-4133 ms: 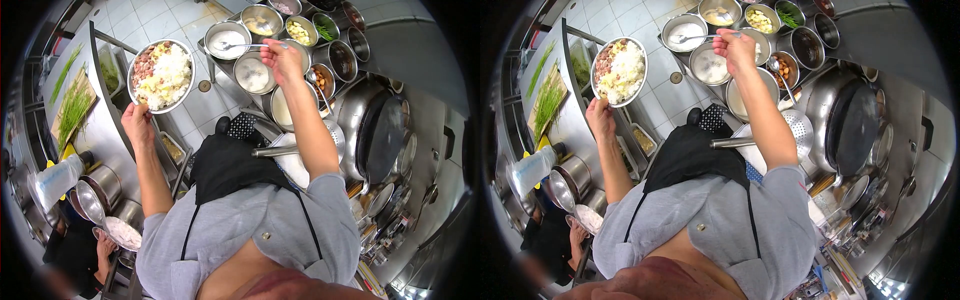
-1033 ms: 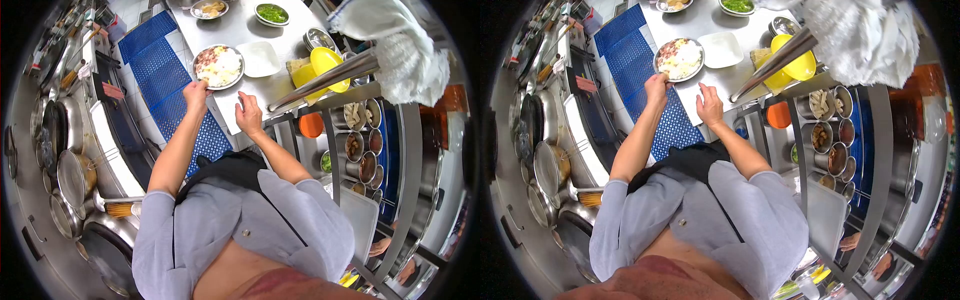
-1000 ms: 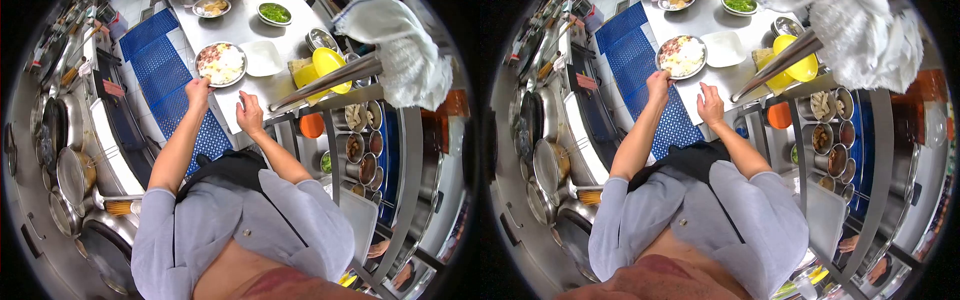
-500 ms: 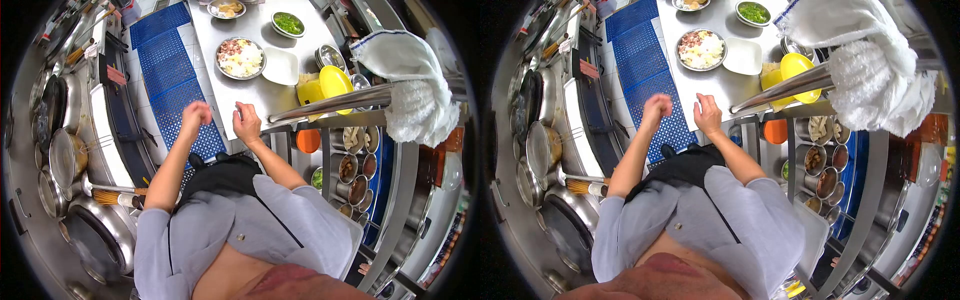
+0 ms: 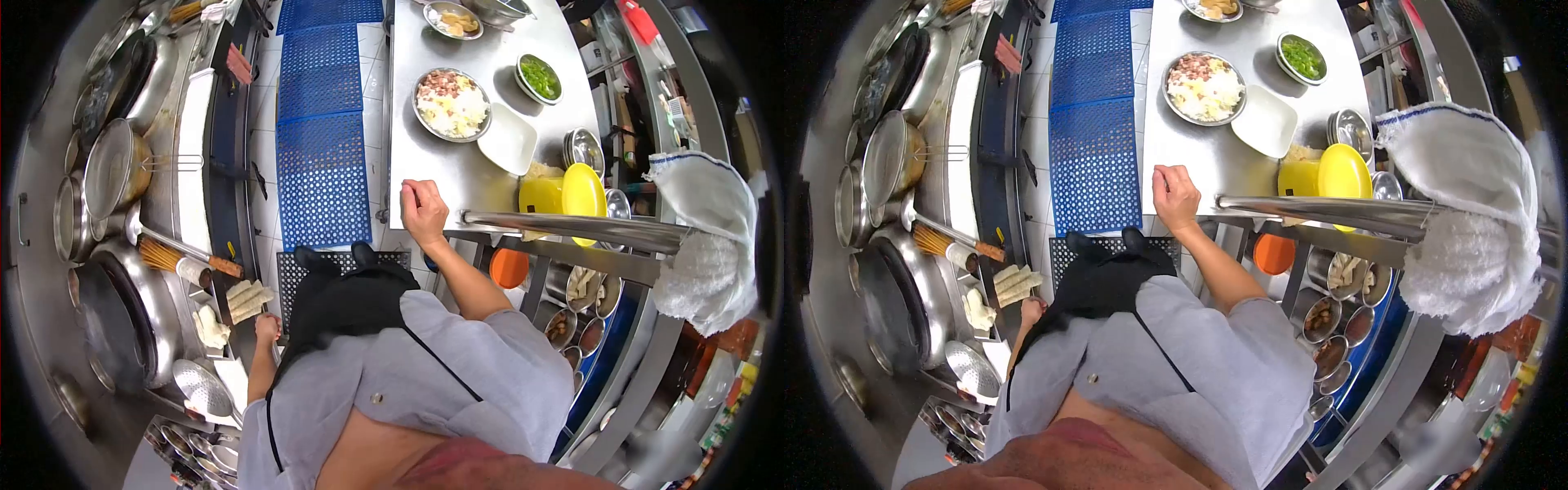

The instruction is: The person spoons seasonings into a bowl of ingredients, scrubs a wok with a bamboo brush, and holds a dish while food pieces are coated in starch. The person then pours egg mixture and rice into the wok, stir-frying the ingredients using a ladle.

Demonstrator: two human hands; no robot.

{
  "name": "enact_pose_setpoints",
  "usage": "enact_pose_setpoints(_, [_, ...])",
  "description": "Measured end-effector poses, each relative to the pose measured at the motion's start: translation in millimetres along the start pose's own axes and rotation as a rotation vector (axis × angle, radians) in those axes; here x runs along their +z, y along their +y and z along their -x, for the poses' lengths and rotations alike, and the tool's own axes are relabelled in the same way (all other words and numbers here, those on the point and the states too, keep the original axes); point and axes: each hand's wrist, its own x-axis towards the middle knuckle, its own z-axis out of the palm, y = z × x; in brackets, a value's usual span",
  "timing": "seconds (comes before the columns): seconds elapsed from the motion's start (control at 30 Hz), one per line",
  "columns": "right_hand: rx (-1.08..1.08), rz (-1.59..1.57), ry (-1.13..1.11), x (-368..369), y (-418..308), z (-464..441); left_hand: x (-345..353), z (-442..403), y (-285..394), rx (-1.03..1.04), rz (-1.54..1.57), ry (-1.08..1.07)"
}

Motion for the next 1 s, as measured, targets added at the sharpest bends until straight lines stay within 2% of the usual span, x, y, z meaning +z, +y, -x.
enact_pose_setpoints(0.1, [-0.051,-0.134,0.017,1,-1,-4,18,-3,-5,0.009,0.138,0.046])
enact_pose_setpoints(0.2, [-0.108,-0.268,0.019,7,-38,-37,44,-34,-14,0.389,-0.137,0.173])
enact_pose_setpoints(0.23, [-0.158,-0.317,0.074,9,-60,-56,39,-32,5,0.439,-0.232,0.106])
enact_pose_setpoints(0.3, [-0.267,-0.384,0.19,24,-86,-100,35,-37,27,0.455,-0.118,-0.003])
enact_pose_setpoints(0.33, [-0.265,-0.356,0.24,29,-97,-122,29,-39,33,0.46,-0.06,-0.053])
enact_pose_setpoints(0.37, [-0.264,-0.331,0.292,34,-105,-143,23,-46,36,0.563,0.012,-0.104])
enact_pose_setpoints(0.47, [-0.234,-0.209,0.391,40,-107,-206,-10,-8,90,0.501,0.115,-0.1])
enact_pose_setpoints(0.57, [-0.068,-0.094,0.381,36,-90,-255,-33,0,97,0.512,0.098,-0.076])
enact_pose_setpoints(0.63, [-0.06,0.126,0.378,35,-43,-291,-33,-12,72,0.524,0.134,-0.051])
enact_pose_setpoints(0.7, [0.139,0.332,0.203,15,-10,-313,-22,-51,8,0.766,-0.091,0.139])
enact_pose_setpoints(0.77, [0.341,0.438,0.099,-12,29,-332,-18,-63,-23,0.748,-0.16,0.154])
enact_pose_setpoints(0.8, [0.418,0.48,0.07,-33,31,-329,-21,-60,-27,0.653,-0.143,0.114])
enact_pose_setpoints(0.83, [0.435,0.591,0.02,-41,77,-343,-25,-51,-25,0.528,-0.09,0.059])
enact_pose_setpoints(0.87, [0.342,0.69,0.031,-55,98,-337,-28,-41,-19,0.405,-0.041,0.011])
enact_pose_setpoints(0.9, [0.355,0.823,0.018,-66,94,-326,-31,-32,-12,0.312,-0.005,-0.017])
enact_pose_setpoints(0.93, [0.397,0.841,0.043,-70,130,-335,-34,-24,-3,0.253,0.025,-0.031])
enact_pose_setpoints(1.0, [0.407,0.927,-0.106,-87,157,-335,-38,-10,13,0.189,0.061,-0.035])
